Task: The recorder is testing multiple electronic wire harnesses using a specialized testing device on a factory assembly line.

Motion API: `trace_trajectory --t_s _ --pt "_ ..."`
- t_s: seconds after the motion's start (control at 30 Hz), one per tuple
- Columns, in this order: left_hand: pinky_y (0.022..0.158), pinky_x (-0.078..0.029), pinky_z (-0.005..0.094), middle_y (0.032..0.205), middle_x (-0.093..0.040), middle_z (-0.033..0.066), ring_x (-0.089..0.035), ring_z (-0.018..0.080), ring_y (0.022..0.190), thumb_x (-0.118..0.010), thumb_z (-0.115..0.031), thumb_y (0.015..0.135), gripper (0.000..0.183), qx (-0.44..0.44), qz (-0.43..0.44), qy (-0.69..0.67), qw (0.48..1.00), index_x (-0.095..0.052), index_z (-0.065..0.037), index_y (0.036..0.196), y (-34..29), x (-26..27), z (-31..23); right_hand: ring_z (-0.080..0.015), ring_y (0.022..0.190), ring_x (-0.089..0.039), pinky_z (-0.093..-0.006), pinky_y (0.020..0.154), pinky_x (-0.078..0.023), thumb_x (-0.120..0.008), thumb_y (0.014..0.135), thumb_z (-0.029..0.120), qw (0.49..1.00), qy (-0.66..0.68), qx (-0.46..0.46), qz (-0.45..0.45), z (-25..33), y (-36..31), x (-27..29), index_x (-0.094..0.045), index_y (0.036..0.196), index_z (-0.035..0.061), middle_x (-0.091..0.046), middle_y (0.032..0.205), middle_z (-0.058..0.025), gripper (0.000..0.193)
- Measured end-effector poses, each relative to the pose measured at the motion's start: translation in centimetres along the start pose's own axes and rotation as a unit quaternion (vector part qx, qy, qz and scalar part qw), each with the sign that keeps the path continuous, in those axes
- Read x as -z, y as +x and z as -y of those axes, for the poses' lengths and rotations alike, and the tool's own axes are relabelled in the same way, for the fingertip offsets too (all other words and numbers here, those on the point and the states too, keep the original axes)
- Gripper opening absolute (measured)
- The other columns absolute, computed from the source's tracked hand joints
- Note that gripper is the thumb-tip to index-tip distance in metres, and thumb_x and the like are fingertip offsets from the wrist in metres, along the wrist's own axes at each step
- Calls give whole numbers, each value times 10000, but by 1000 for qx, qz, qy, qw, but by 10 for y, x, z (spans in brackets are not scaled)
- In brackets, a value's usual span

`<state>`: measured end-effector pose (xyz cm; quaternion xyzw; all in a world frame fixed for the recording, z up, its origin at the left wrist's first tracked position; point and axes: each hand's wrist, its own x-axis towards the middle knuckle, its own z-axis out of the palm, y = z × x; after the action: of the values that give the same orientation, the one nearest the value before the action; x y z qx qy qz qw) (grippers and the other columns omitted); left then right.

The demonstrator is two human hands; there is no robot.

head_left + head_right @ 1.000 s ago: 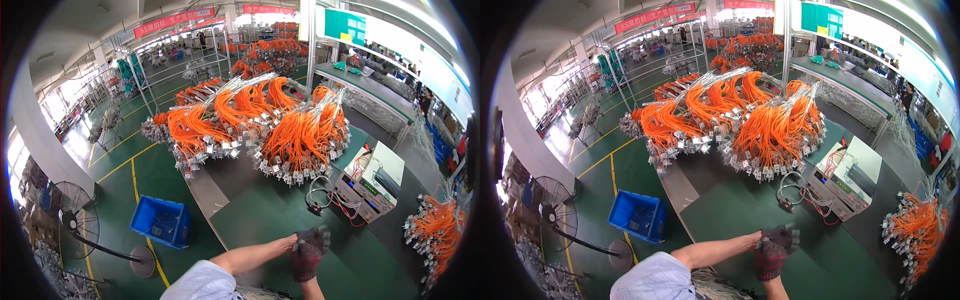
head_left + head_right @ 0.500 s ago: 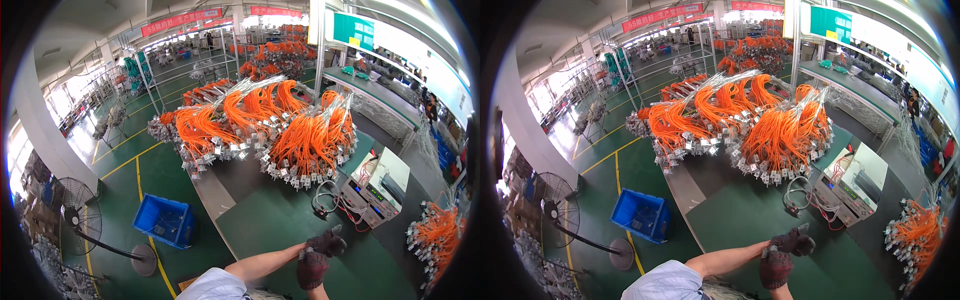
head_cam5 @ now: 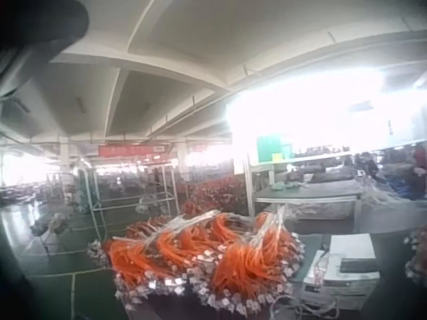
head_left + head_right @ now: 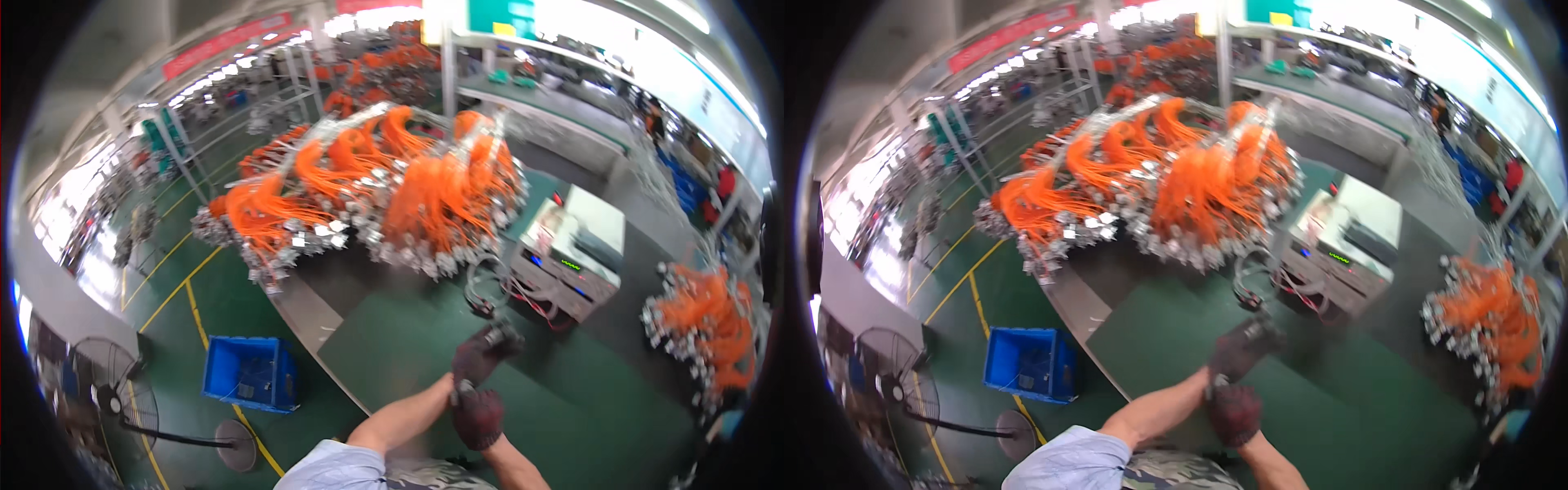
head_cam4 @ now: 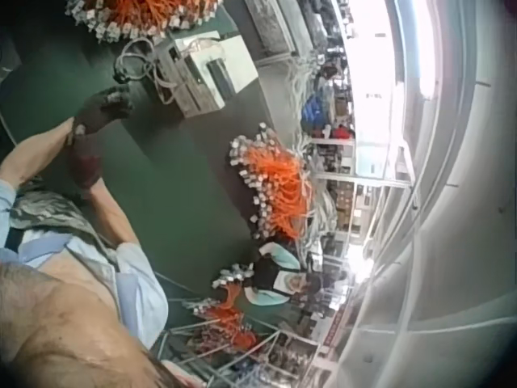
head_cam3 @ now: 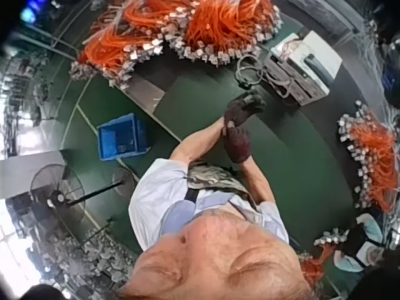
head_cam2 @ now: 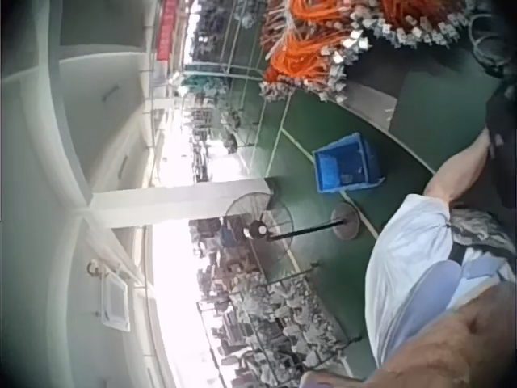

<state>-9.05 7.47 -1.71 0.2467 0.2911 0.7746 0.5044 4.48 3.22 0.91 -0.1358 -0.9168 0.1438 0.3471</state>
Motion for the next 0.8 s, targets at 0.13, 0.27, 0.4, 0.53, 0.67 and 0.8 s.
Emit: trace_trajectory --t_s 0.13,0.27,0.4,0.53,0.67,0.8 --pt "1085 -532 515 1301 -684 101 -652 253 1218 -614 -183 1091 478 104 48 -194 974 -483 -97 1542 -5 -17 -23 -349 711 -652 -490 645 -515 -768 871 136 999 32 -17 2 12 4 5 -676 950 78 -666 794 -121 135" --pt "1056 -542 500 1290 -687 77 -680 208 1058 -662 -272 1076 659 171 85 46 980 -348 -164 1646 -12 -19 -35 -354 714 -671 -500 631 -533 -776 836 175 994 76 -70 18 19 -3 -1 -681 949 110 -681 804 -110 161" --pt "1109 -503 500 1289 -687 36 -671 191 1047 -647 -324 1077 719 229 249 -372 865 -289 -248 1696 -6 -32 -59 -378 682 -671 -499 625 -545 -781 864 205 987 118 -112 -6 34 25 2 -705 850 106 -684 750 -134 126" --pt "1198 -433 617 1428 -627 35 -665 218 1187 -657 -276 1062 793 141 282 -263 912 -213 -270 1719 20 24 -57 -365 658 -666 -483 621 -548 -824 835 185 985 118 -122 8 51 64 -1 -714 835 98 -678 735 -128 140" --pt "1210 -415 627 1663 -431 67 -531 288 1443 -681 -212 1024 859 99 169 -203 959 -190 -276 1727 35 -16 -146 -325 686 -680 -445 614 -553 -903 760 150 995 40 -86 12 51 105 -15 -726 950 81 -693 799 -95 268" --pt "1246 -365 632 1764 -278 91 -347 332 1597 -680 -289 1020 858 54 160 -170 971 -195 -248 1726 70 36 -145 -322 724 -688 -463 612 -542 -829 826 227 997 29 -62 40 47 130 -61 -715 964 133 -684 775 -86 202"
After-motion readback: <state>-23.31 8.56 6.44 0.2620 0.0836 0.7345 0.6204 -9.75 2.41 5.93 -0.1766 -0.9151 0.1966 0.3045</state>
